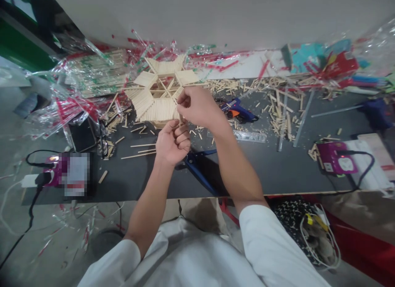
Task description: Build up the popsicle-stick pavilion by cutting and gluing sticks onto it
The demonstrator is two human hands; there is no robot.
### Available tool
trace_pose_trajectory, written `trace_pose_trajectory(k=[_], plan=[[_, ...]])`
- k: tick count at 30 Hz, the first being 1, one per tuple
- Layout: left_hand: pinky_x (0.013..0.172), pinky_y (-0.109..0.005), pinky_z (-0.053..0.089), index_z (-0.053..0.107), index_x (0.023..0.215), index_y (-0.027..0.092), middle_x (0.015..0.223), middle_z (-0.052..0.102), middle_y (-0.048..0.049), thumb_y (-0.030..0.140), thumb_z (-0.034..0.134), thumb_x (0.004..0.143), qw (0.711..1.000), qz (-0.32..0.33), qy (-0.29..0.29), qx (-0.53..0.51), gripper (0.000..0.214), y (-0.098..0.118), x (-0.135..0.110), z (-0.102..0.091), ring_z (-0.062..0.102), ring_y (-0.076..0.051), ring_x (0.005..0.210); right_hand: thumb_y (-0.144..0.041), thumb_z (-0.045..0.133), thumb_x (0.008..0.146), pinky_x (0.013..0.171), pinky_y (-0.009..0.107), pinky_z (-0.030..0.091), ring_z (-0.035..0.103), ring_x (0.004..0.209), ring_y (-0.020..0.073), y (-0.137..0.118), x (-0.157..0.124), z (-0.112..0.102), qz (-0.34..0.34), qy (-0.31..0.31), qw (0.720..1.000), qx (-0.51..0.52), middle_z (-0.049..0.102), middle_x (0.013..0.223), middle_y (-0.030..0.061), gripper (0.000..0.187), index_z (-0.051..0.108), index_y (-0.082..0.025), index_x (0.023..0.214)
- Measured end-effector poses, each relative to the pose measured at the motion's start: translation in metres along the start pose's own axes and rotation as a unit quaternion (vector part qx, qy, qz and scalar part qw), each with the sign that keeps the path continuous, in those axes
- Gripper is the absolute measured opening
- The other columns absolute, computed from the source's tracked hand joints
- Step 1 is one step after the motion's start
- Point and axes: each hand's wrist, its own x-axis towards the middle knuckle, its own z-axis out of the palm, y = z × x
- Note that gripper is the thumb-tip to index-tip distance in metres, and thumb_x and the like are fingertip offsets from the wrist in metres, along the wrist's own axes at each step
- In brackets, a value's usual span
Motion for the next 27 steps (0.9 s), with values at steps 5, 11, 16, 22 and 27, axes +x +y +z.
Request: trace_pose_trajectory(k=[5,11,16,22,27], plan=[[0.037,-0.019,0.016,0.055,0.077,0.018,0.053,0.02,0.0092,0.021,0.033,0.114,1.0,0.009,-0.021,-0.009,0.043,-0.001,0.0,-0.002,0.019,-0.005,0.039,-0.012,0.071,0.077,0.08,0.04,0.057,0.069,0.082,0.0228,0.004,0.001,0.001,-0.012,0.001,1.0,0.005,0.075,0.086,0.0043,0.013,0.072,-0.021,0.085],[0.037,-0.02,0.015,0.051,0.076,0.019,0.055,0.018,0.0096,0.02,0.035,0.113,1.0,0.008,-0.004,-0.007,0.04,-0.002,0.0,0.0,0.018,-0.006,0.039,-0.012,0.069,0.077,0.078,0.038,0.057,0.069,0.081,0.0216,0.006,0.002,0.002,-0.016,0.0,1.0,0.004,0.075,0.087,0.0049,0.012,0.071,-0.02,0.085],[0.038,-0.02,0.013,0.038,0.072,0.022,0.056,0.016,0.0098,0.018,0.04,0.11,0.999,0.025,0.024,-0.007,0.039,-0.003,-0.002,0.005,0.017,-0.006,0.04,-0.012,0.07,0.078,0.079,0.038,0.057,0.07,0.082,0.0217,0.005,0.001,0.006,-0.009,0.007,1.0,0.006,0.075,0.088,0.0043,0.012,0.07,-0.021,0.085],[0.037,-0.02,0.009,0.052,0.08,0.021,0.055,0.013,0.0117,0.018,0.044,0.106,0.997,0.039,0.044,0.042,0.028,-0.005,-0.004,0.001,0.01,-0.006,0.039,-0.021,0.075,0.086,0.089,0.04,0.058,0.072,0.093,0.0224,0.0,-0.01,-0.026,-0.015,0.006,0.998,0.06,0.078,0.102,0.0069,0.013,0.072,-0.02,0.099],[0.039,-0.019,0.008,0.062,0.093,0.019,0.054,0.016,0.013,0.02,0.05,0.101,0.991,0.049,0.042,0.114,0.015,-0.009,-0.016,-0.017,0.012,-0.006,0.038,-0.036,0.074,0.091,0.082,0.038,0.058,0.073,0.09,0.0228,0.006,-0.056,-0.061,-0.007,0.047,0.996,0.074,0.078,0.1,0.0093,0.019,0.074,-0.022,0.104]])
